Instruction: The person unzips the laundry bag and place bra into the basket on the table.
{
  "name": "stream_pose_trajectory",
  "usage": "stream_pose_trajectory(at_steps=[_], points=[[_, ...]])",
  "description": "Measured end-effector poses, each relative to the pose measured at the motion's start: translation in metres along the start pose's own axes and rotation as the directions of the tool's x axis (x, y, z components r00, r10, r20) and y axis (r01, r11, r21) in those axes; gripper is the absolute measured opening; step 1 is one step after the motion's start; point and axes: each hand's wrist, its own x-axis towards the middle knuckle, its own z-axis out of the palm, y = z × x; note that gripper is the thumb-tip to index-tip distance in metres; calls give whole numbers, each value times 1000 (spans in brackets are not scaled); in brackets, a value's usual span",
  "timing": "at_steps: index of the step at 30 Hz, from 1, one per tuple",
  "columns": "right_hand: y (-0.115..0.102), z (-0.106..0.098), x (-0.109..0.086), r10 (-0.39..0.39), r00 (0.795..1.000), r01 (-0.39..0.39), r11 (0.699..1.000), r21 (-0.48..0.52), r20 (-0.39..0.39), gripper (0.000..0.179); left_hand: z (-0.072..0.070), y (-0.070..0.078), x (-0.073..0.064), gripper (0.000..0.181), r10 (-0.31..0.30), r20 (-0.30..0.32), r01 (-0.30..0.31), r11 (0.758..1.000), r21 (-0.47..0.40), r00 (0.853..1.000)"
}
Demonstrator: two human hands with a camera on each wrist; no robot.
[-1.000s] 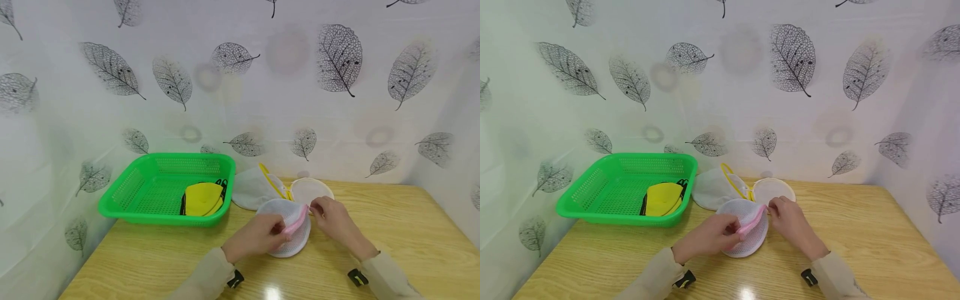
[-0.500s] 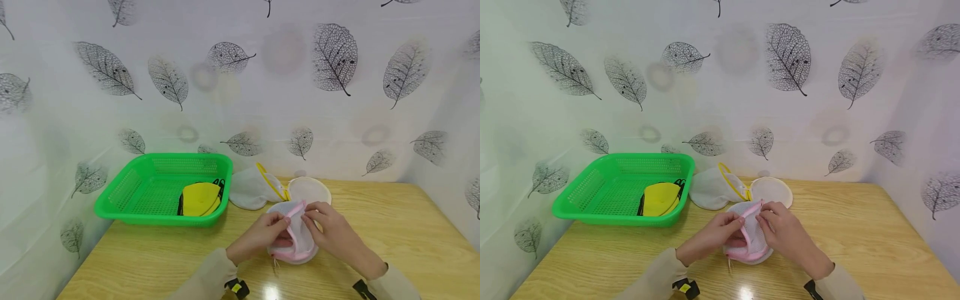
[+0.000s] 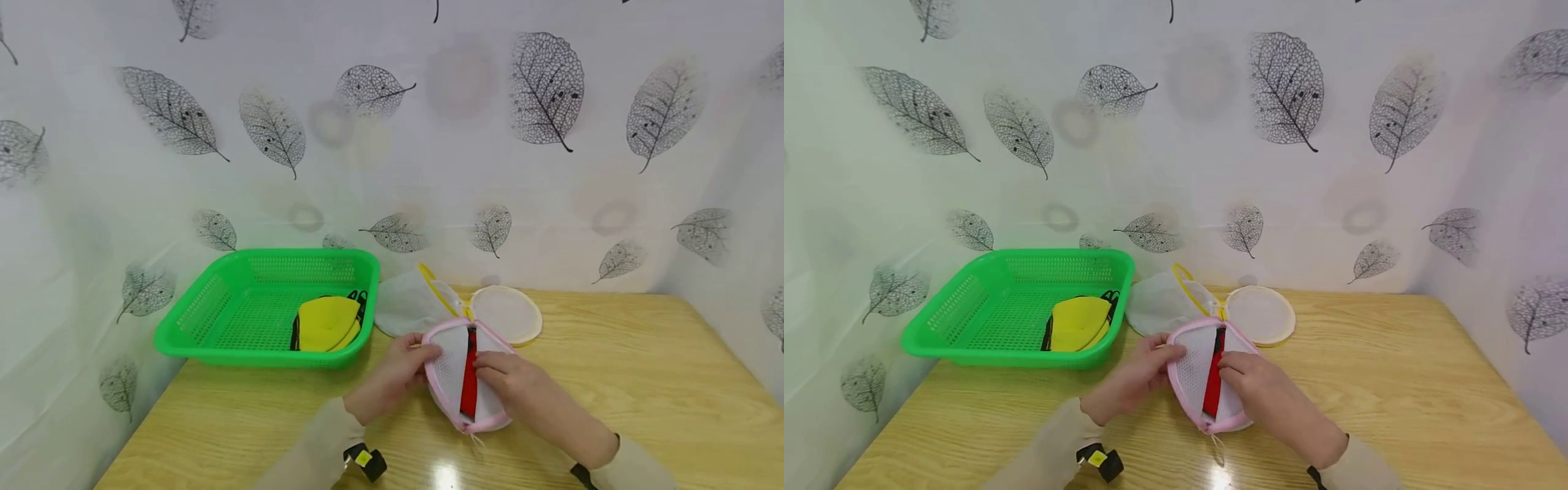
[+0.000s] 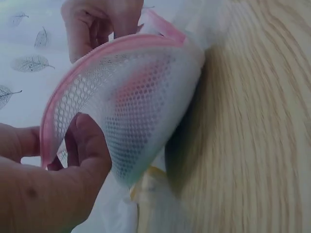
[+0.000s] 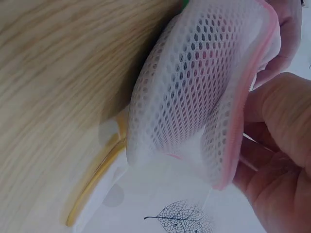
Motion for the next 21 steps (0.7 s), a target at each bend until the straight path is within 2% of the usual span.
stream_pose_trajectory(at_steps=[2, 4, 10, 13, 16, 18, 21], points=[[-2, -2, -2, 19, 998, -20, 1000, 19, 53, 43, -6, -2, -1, 40, 4, -40, -4, 1000, 8, 999], [-3, -3, -3, 43, 995, -47, 998, 45, 90, 47, -11, -3, -3, 40, 6, -70, -6, 1000, 11, 998], [-5, -1, -2, 134, 988, -139, 988, 64, 73, 16, -21, -6, -6, 42, -4, -122, 12, 998, 63, 993], [-6, -1, 1, 199, 973, -205, 978, 39, 115, 29, -22, -7, -7, 40, -20, -135, 31, 996, 79, 991], [-10, -3, 1, 251, 940, -259, 966, 5, 230, 43, -22, -9, -7, 39, -40, -135, 50, 996, 71, 990], [-14, -4, 2, 281, 905, -291, 956, -17, 318, 49, -22, -11, -7, 39, -60, -123, 65, 997, 40, 991], [-19, -7, 3, 312, 862, -314, 947, -64, 400, 52, -23, -13, -7, 41, -89, -96, 89, 996, -5, 991]])
